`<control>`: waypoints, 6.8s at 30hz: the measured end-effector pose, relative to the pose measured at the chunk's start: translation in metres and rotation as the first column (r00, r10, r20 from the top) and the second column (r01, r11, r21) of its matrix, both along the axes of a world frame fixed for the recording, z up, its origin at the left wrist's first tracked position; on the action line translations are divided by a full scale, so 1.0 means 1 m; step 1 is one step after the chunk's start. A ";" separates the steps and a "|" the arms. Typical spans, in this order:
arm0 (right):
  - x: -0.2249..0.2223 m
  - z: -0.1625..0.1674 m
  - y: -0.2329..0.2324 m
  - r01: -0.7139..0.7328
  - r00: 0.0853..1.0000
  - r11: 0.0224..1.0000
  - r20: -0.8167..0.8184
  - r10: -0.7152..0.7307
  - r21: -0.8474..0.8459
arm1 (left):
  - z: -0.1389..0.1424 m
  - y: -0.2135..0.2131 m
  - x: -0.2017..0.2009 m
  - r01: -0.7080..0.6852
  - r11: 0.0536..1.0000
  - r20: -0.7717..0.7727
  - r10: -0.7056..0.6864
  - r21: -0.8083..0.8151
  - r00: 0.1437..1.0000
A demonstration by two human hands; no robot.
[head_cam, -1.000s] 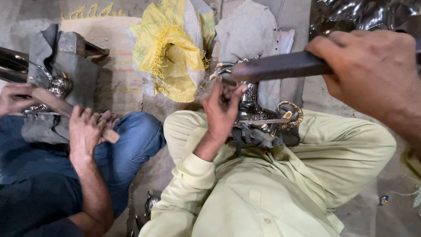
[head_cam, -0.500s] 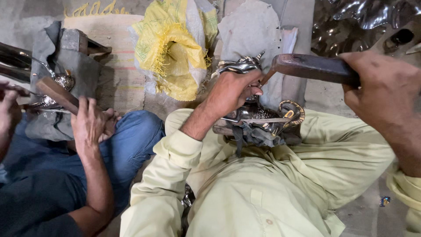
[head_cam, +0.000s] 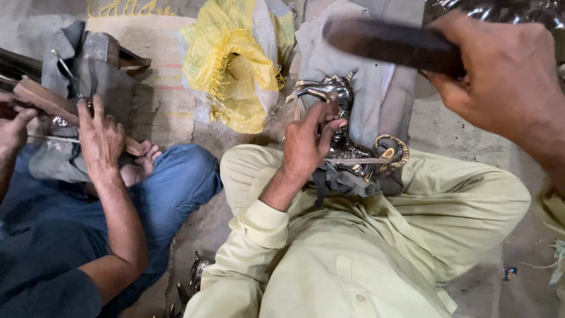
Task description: The person hammers a metal animal figurine using a chisel and hammer. They repeatedly strike the figurine to shape or refine its surface while seated on the floor.
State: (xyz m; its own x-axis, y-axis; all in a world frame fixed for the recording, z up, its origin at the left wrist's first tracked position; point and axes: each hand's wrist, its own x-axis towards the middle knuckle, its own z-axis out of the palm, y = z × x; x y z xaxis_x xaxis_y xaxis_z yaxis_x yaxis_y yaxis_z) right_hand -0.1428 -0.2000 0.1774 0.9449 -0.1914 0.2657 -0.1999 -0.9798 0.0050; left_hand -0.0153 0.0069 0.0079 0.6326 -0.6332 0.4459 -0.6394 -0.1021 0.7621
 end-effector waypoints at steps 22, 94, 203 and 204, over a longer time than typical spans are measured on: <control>0.009 0.013 0.009 -0.236 0.958 0.959 0.128 0.257 -0.158 | -0.018 0.003 -0.017 -0.154 0.973 -0.133 0.132 -0.174 0.982; 0.018 0.013 0.016 -0.135 0.986 0.886 -0.145 0.077 -0.443 | -0.015 -0.003 -0.005 -0.097 0.995 -0.090 0.095 -0.021 0.991; 0.015 0.000 0.003 -0.094 0.994 0.987 0.047 0.100 -0.132 | -0.018 -0.001 0.012 -0.029 0.997 -0.194 0.015 -0.070 0.981; 0.020 0.003 0.005 -0.097 0.995 0.979 0.018 0.102 -0.179 | -0.017 -0.002 0.011 -0.032 0.995 -0.167 0.016 -0.094 0.986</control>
